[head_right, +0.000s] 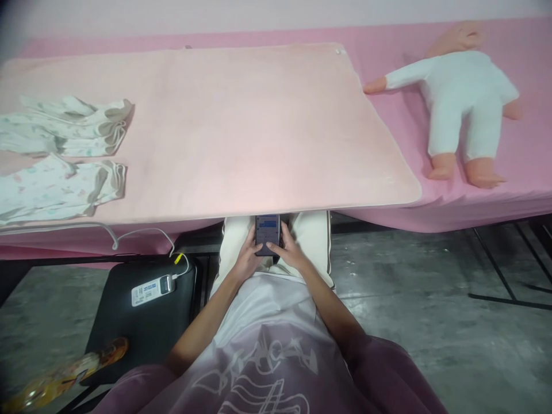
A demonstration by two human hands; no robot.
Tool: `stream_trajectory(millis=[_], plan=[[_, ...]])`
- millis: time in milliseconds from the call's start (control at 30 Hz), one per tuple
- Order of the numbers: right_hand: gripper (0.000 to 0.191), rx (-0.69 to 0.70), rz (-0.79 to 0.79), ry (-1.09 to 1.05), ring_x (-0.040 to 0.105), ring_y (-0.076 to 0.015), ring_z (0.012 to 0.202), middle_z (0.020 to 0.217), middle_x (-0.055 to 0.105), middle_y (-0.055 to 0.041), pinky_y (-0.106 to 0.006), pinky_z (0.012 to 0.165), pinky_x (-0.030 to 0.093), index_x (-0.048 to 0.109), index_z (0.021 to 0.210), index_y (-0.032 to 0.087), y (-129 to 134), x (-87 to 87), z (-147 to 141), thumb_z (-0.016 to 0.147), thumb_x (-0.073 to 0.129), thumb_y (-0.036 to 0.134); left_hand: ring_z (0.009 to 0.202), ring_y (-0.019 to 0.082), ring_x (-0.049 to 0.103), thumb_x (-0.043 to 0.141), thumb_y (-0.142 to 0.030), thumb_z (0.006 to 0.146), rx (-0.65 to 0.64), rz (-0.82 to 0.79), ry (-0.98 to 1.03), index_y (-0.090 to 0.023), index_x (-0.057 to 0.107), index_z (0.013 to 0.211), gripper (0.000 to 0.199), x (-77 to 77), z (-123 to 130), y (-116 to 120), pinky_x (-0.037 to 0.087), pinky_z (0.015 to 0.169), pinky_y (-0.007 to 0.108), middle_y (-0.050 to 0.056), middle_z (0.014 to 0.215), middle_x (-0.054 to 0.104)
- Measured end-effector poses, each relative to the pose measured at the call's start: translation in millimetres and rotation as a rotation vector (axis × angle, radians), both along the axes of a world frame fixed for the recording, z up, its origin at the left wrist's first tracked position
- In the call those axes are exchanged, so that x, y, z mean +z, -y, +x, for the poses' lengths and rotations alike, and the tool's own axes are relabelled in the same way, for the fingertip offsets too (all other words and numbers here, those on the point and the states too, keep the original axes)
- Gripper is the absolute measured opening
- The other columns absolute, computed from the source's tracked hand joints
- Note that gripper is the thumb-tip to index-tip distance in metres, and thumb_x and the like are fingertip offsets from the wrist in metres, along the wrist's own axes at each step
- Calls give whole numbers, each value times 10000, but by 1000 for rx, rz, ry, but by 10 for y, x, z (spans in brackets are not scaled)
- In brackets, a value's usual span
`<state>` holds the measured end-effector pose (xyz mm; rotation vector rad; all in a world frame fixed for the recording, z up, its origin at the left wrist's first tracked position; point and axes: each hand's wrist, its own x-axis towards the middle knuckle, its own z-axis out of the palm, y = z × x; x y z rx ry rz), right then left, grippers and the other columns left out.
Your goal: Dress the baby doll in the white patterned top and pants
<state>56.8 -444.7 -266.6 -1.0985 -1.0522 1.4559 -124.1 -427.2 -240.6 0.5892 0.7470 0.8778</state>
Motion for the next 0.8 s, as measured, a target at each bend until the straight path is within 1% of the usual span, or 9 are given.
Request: stream_trajectory(millis=[100, 233, 333, 433, 533, 633, 800], plan=[[1082, 1, 0, 8, 589, -309, 1574, 1641, 642, -113, -508, 1405, 429, 284, 1821, 334, 4, -19, -2, 965, 864, 655, 1570, 346, 600, 839, -315, 890, 7, -15, 21, -370, 396, 1819, 1030, 22, -8, 0, 491, 1304, 521, 92, 1681, 657], [1124, 46, -10, -25, 581, -320, 1579, 1691, 606, -112, -518, 1404, 428, 269, 1828, 336, 6, 37, 17, 942, 875, 669, 1595, 359, 579, 789, -357, 902, 40, -43, 55, -346, 481, 1778, 928, 27, -2, -6, 515, 1289, 531, 87, 1683, 657], [1142, 63, -22, -41, 550, -326, 1609, 1693, 610, -99, -513, 1404, 425, 279, 1830, 336, 1, 84, 29, 921, 878, 683, 1586, 352, 589, 800, -399, 931, 63, -47, 46, -342, 514, 1754, 873, 27, 26, -15, 516, 1288, 516, 80, 1695, 648], [1121, 73, -16, -45, 515, -320, 1637, 1693, 611, -88, -500, 1402, 421, 274, 1834, 338, 0, 82, 35, 938, 866, 658, 1578, 346, 599, 834, -438, 953, 88, -33, 32, -318, 535, 1734, 845, 45, 70, -20, 497, 1302, 501, 94, 1672, 668], [1086, 85, 3, -43, 535, -313, 1611, 1689, 606, -88, -502, 1397, 421, 255, 1835, 337, 6, 38, 39, 970, 852, 611, 1555, 358, 625, 879, -495, 953, 106, -6, 10, -298, 557, 1716, 851, 67, 110, -20, 498, 1301, 500, 115, 1609, 714], [1064, 91, 18, -29, 576, -307, 1560, 1660, 615, -96, -510, 1390, 425, 248, 1831, 329, 14, -6, 41, 988, 843, 587, 1527, 359, 655, 913, -501, 935, 118, 16, -1, -303, 534, 1731, 904, 73, 134, -16, 503, 1297, 507, 122, 1563, 742], [1033, 51, 0, -4, 571, -311, 1577, 1638, 634, -96, -495, 1393, 429, 301, 1813, 333, 7, -12, 32, 982, 836, 634, 1531, 361, 653, 913, -473, 935, 107, 16, 9, -299, 528, 1737, 906, 81, 128, -11, 502, 1300, 512, 124, 1558, 746]])
